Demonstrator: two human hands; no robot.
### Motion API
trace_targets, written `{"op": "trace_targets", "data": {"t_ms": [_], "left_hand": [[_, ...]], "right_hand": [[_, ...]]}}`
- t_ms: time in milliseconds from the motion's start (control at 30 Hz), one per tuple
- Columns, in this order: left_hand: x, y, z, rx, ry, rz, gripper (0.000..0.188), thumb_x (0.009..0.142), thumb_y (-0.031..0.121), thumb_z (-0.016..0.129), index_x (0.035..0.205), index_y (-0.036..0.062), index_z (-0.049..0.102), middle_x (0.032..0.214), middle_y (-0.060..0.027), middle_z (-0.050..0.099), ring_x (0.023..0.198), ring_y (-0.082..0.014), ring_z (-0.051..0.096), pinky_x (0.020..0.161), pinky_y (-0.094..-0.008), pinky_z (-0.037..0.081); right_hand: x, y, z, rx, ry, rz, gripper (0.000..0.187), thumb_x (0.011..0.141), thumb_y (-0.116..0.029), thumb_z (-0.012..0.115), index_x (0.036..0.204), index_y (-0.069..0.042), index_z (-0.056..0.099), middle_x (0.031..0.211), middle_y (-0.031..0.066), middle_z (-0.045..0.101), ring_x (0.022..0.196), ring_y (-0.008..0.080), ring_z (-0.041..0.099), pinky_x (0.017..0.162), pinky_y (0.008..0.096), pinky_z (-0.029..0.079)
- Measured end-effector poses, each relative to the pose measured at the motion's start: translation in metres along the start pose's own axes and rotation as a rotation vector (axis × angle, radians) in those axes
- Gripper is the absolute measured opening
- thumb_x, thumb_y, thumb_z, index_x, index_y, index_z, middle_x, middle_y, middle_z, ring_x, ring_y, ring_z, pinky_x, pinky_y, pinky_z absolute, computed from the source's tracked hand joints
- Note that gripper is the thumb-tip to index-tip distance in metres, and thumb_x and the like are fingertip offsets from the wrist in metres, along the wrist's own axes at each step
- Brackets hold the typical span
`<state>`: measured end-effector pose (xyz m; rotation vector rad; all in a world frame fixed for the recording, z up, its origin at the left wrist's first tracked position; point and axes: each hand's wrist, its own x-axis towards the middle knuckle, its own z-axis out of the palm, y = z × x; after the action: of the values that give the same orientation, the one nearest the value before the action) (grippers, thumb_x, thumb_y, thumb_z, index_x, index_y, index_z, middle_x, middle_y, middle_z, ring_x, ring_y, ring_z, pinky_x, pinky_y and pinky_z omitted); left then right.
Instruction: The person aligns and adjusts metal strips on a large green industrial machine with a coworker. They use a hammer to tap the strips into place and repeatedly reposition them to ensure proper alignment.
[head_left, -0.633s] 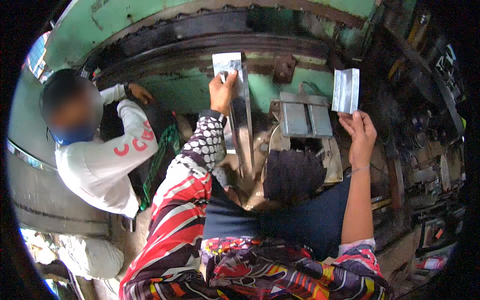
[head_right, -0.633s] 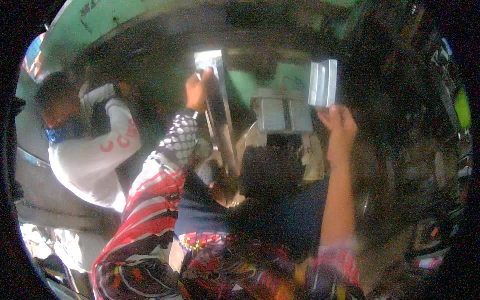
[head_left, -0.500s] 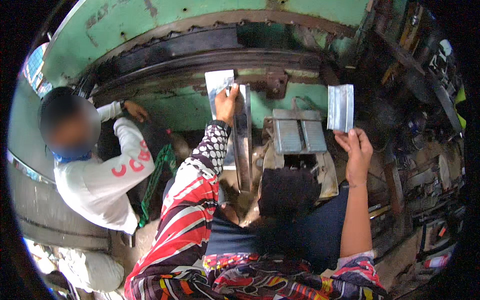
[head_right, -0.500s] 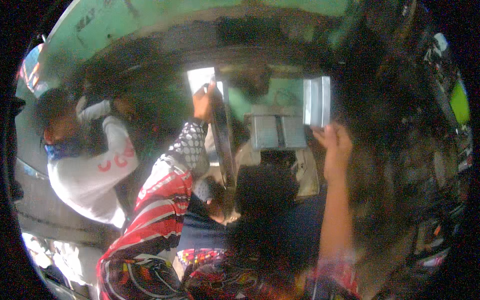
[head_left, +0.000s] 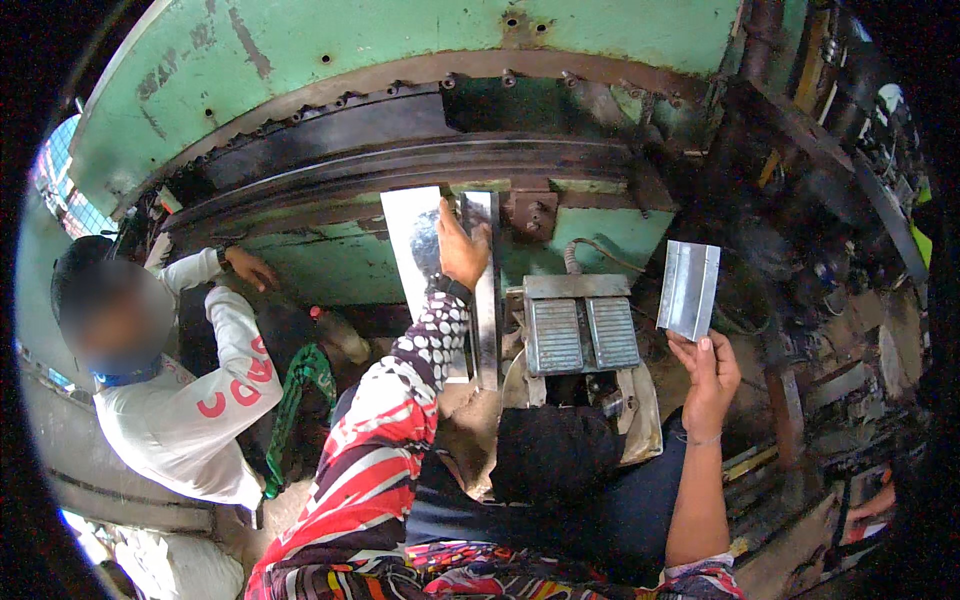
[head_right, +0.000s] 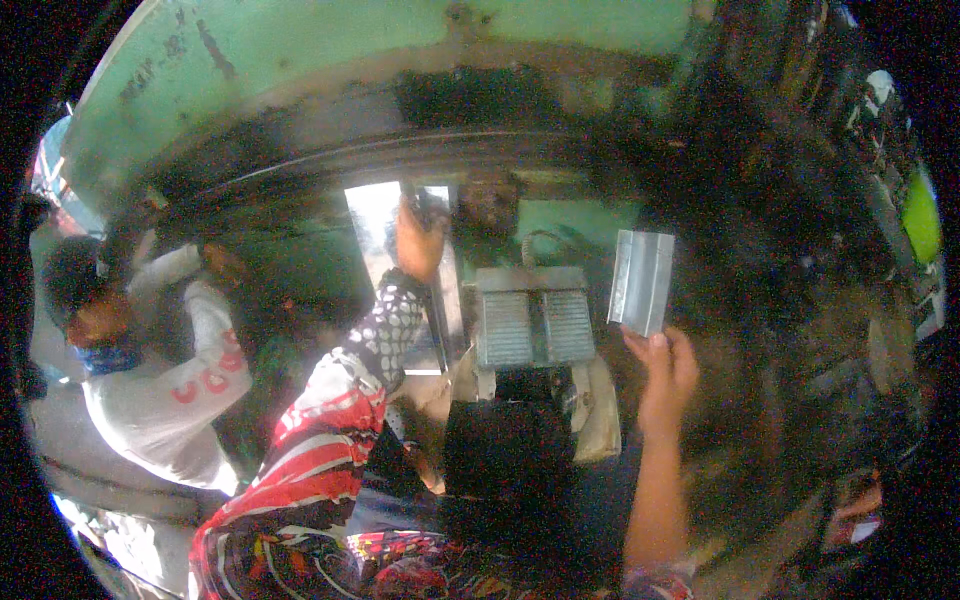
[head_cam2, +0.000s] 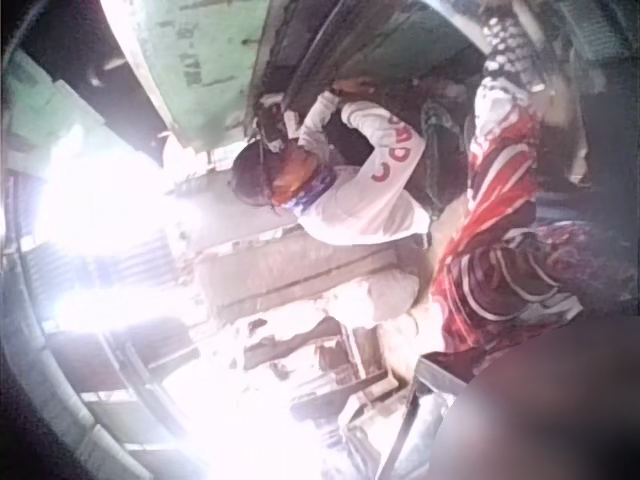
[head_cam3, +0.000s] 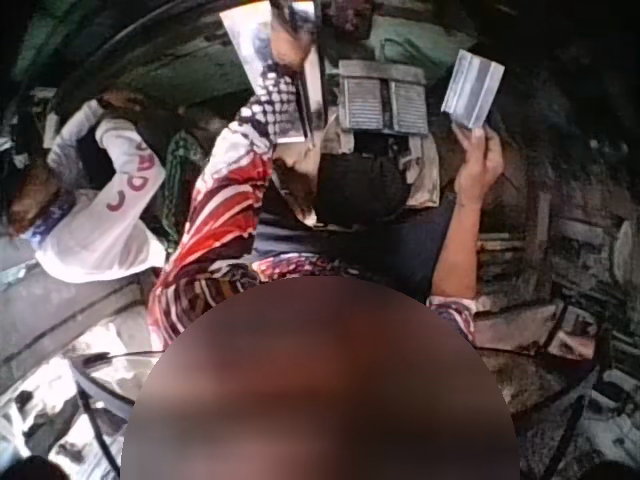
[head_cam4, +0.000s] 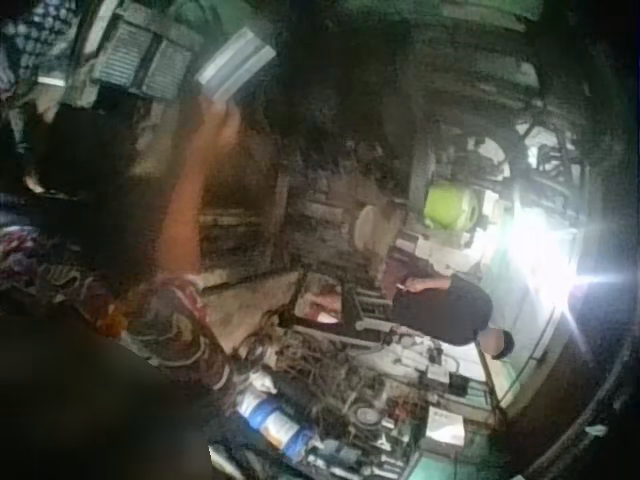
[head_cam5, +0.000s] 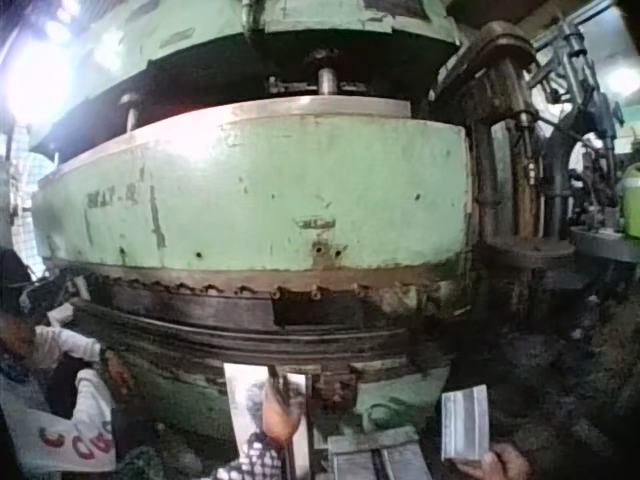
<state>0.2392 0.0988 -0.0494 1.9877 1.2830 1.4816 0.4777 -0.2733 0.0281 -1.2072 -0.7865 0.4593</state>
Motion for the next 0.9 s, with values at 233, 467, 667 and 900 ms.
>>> {"op": "trace_targets", "data": {"t_ms": [233,467,667,900], "left_hand": [[-0.052,0.035,-0.048,0.036,-0.198,-0.193,0.088,0.084,0.019,0.079,0.152,-0.0131,0.033,0.149,-0.0357,0.044,0.138,-0.0485,0.045,0.116,-0.0467,0.038],[-0.076,0.042,-0.145,-0.621,0.067,-0.438,0.052,0.092,0.005,0.069,0.14,-0.0074,0.054,0.118,-0.012,0.066,0.101,-0.0185,0.063,0.089,-0.0318,0.052],[-0.091,0.049,-0.187,-0.659,0.297,-0.64,0.038,0.095,0.001,0.063,0.133,-0.0011,0.059,0.104,-0.006,0.064,0.084,-0.0135,0.063,0.074,-0.0284,0.053],[-0.099,0.038,-0.171,-0.663,0.097,-0.653,0.035,0.095,0.006,0.063,0.129,-0.0016,0.062,0.11,-0.0102,0.068,0.083,-0.0171,0.067,0.074,-0.0314,0.055]], "right_hand": [[-0.004,0.009,-0.006,-0.078,-0.014,0.002,0.031,0.108,-0.023,0.054,0.12,0.006,0.058,0.113,0.0176,0.07,0.108,0.0286,0.071,0.103,0.0467,0.055],[-0.004,0.01,-0.008,-0.061,0.025,-0.015,0.031,0.108,-0.023,0.054,0.118,0.006,0.059,0.114,0.0162,0.068,0.109,0.0277,0.07,0.104,0.0441,0.055],[0.011,0.007,-0.012,-0.177,0.023,-0.026,0.032,0.106,-0.023,0.058,0.119,0.006,0.061,0.111,0.0154,0.07,0.108,0.0247,0.071,0.1,0.04,0.057],[0.024,0.005,-0.024,-0.54,-0.011,-0.09,0.029,0.104,-0.022,0.064,0.116,0.004,0.066,0.106,0.0084,0.073,0.097,0.014,0.068,0.088,0.0298,0.055]]}}
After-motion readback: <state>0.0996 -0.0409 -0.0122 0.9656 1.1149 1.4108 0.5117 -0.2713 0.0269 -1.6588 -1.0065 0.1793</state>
